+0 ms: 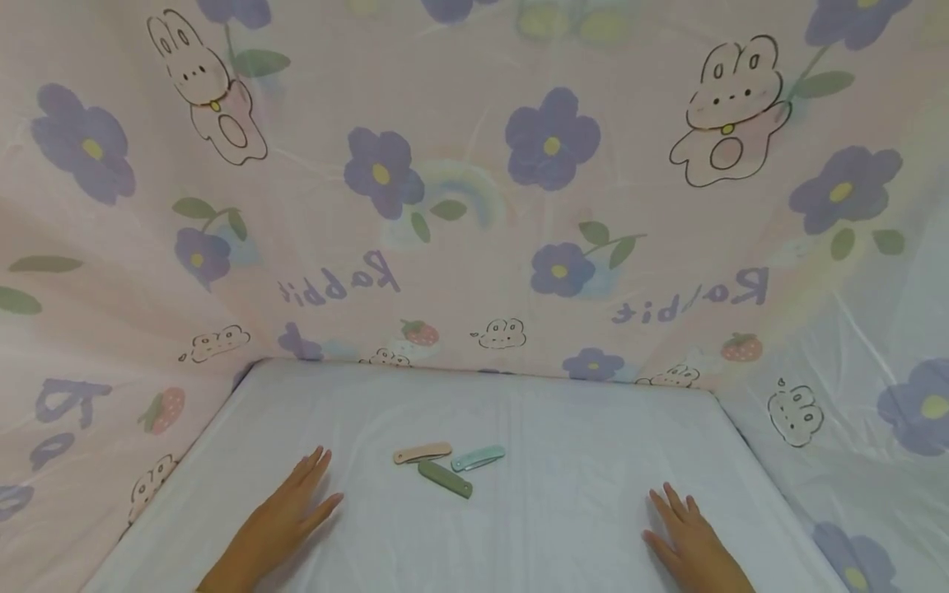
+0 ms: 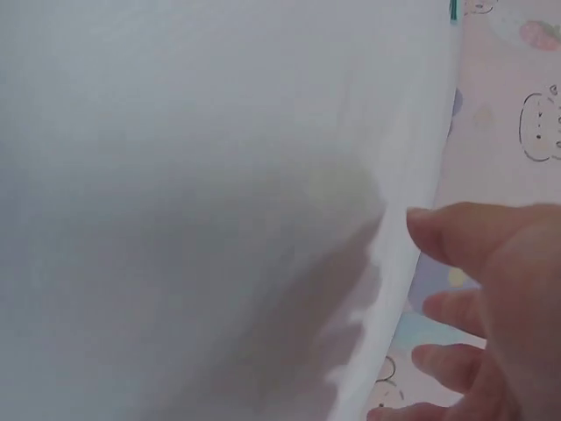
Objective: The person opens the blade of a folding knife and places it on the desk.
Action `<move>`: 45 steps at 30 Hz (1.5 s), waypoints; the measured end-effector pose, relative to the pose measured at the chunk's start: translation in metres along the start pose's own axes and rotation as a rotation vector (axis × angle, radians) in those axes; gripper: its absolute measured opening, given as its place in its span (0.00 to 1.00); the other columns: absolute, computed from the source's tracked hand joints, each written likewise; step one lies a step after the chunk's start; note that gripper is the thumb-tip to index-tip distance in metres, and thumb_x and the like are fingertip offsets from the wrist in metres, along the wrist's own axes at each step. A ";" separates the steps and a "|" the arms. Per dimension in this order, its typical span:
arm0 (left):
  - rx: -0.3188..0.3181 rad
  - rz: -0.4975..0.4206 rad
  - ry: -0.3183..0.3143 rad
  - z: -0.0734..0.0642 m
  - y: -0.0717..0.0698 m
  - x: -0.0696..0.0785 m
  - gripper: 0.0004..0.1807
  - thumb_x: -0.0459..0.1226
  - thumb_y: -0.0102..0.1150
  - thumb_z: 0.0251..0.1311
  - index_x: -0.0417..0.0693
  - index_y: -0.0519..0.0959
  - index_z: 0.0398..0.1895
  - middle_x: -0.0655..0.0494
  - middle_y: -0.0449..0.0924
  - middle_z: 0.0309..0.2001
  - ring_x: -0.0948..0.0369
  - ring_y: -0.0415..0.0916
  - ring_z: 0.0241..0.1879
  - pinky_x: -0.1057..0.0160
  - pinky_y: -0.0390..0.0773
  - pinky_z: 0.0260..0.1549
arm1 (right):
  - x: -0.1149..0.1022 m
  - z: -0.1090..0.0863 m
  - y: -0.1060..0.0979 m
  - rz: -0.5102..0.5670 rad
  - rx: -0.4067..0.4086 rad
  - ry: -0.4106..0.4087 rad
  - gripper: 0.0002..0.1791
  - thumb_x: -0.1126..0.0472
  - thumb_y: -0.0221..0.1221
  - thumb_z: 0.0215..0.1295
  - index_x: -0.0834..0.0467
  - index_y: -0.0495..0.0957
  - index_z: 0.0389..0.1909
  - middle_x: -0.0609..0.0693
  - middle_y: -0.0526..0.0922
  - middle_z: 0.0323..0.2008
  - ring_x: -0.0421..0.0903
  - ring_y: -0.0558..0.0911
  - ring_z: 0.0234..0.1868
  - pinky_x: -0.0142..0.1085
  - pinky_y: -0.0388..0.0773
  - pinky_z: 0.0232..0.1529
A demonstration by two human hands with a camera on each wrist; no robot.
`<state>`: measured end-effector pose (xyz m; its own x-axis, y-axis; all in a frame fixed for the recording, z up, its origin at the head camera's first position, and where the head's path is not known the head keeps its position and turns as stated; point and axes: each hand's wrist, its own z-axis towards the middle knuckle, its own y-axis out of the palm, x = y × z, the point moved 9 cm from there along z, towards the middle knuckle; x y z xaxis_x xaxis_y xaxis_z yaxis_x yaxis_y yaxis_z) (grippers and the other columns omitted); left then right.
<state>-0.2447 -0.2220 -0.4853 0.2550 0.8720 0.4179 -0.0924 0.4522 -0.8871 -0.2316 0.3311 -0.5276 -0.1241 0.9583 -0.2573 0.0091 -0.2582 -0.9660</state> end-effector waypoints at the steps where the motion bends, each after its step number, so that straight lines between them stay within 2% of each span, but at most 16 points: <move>1: 0.009 0.006 0.006 0.001 0.000 0.003 0.35 0.54 0.51 0.63 0.44 0.62 0.67 0.46 0.57 0.68 0.46 0.55 0.65 0.41 0.62 0.57 | -0.003 0.001 -0.001 0.008 0.006 -0.005 0.38 0.40 0.54 0.62 0.66 0.65 0.62 0.70 0.59 0.64 0.77 0.55 0.59 0.69 0.57 0.52; 4: 0.057 0.029 0.035 0.005 -0.003 0.013 0.28 0.49 0.53 0.64 0.43 0.69 0.62 0.48 0.65 0.64 0.48 0.65 0.61 0.45 0.67 0.56 | -0.013 0.003 -0.006 0.030 0.027 -0.020 0.36 0.43 0.54 0.63 0.65 0.64 0.63 0.68 0.59 0.64 0.75 0.56 0.61 0.67 0.58 0.53; 9: 0.154 0.068 0.093 0.009 -0.007 0.028 0.20 0.42 0.59 0.60 0.45 0.76 0.54 0.51 0.73 0.57 0.52 0.70 0.56 0.50 0.72 0.52 | -0.035 0.006 -0.018 0.043 0.105 -0.098 0.32 0.48 0.57 0.63 0.63 0.66 0.63 0.64 0.63 0.64 0.69 0.58 0.63 0.63 0.61 0.56; 11: 0.161 0.078 0.103 0.011 -0.005 0.033 0.19 0.42 0.60 0.59 0.46 0.77 0.53 0.53 0.74 0.56 0.53 0.71 0.55 0.51 0.73 0.52 | -0.044 0.007 -0.021 0.043 0.133 -0.130 0.31 0.50 0.59 0.62 0.62 0.67 0.62 0.63 0.64 0.63 0.68 0.59 0.63 0.63 0.61 0.56; 15: 0.135 0.076 0.102 0.016 0.000 0.042 0.20 0.42 0.61 0.58 0.47 0.77 0.53 0.55 0.74 0.55 0.55 0.70 0.55 0.53 0.73 0.52 | -0.060 0.009 -0.021 0.044 0.167 -0.179 0.30 0.52 0.61 0.61 0.61 0.68 0.61 0.61 0.66 0.63 0.66 0.60 0.63 0.61 0.63 0.56; 18: 0.124 0.065 0.120 0.019 0.005 0.050 0.20 0.41 0.63 0.57 0.49 0.77 0.53 0.57 0.74 0.56 0.57 0.70 0.56 0.55 0.72 0.53 | -0.071 0.011 -0.020 0.062 0.180 -0.193 0.28 0.54 0.61 0.61 0.60 0.70 0.60 0.59 0.68 0.62 0.62 0.62 0.64 0.58 0.64 0.57; 22: 0.151 0.066 0.190 0.023 0.011 0.065 0.20 0.40 0.66 0.54 0.51 0.77 0.52 0.59 0.74 0.54 0.61 0.71 0.55 0.59 0.74 0.51 | -0.087 0.016 -0.019 0.072 0.203 -0.218 0.24 0.56 0.62 0.60 0.59 0.74 0.57 0.54 0.73 0.58 0.56 0.66 0.63 0.54 0.65 0.58; 27: 0.200 0.038 0.300 0.025 0.017 0.084 0.21 0.37 0.69 0.50 0.50 0.78 0.50 0.58 0.76 0.51 0.61 0.73 0.52 0.61 0.76 0.47 | -0.110 0.023 -0.013 0.084 0.258 -0.295 0.20 0.58 0.64 0.58 0.57 0.77 0.52 0.49 0.78 0.53 0.50 0.71 0.59 0.50 0.69 0.56; 36: 0.175 0.013 0.380 0.030 0.034 0.101 0.21 0.37 0.68 0.51 0.52 0.78 0.50 0.57 0.77 0.51 0.61 0.72 0.53 0.61 0.76 0.48 | -0.152 0.034 0.005 0.152 0.244 -0.385 0.17 0.59 0.64 0.57 0.54 0.79 0.49 0.42 0.80 0.47 0.40 0.73 0.52 0.41 0.74 0.50; 40: 0.168 0.022 0.425 0.033 0.038 0.109 0.21 0.37 0.68 0.51 0.50 0.78 0.51 0.56 0.76 0.52 0.60 0.72 0.53 0.61 0.76 0.48 | -0.171 0.039 0.011 0.180 0.214 -0.428 0.16 0.59 0.62 0.60 0.54 0.78 0.49 0.40 0.79 0.46 0.38 0.73 0.50 0.40 0.74 0.49; 45: 0.135 0.043 0.442 0.040 0.044 0.116 0.19 0.38 0.66 0.54 0.49 0.78 0.51 0.56 0.77 0.52 0.59 0.72 0.53 0.57 0.74 0.50 | -0.192 0.045 0.016 0.214 0.155 -0.464 0.14 0.59 0.59 0.62 0.55 0.78 0.49 0.40 0.79 0.45 0.39 0.73 0.47 0.40 0.74 0.48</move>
<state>-0.2573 -0.0931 -0.4685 0.6315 0.7400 0.2316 -0.2290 0.4634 -0.8560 -0.2519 0.1374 -0.4930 -0.5615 0.7368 -0.3767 -0.0604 -0.4905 -0.8693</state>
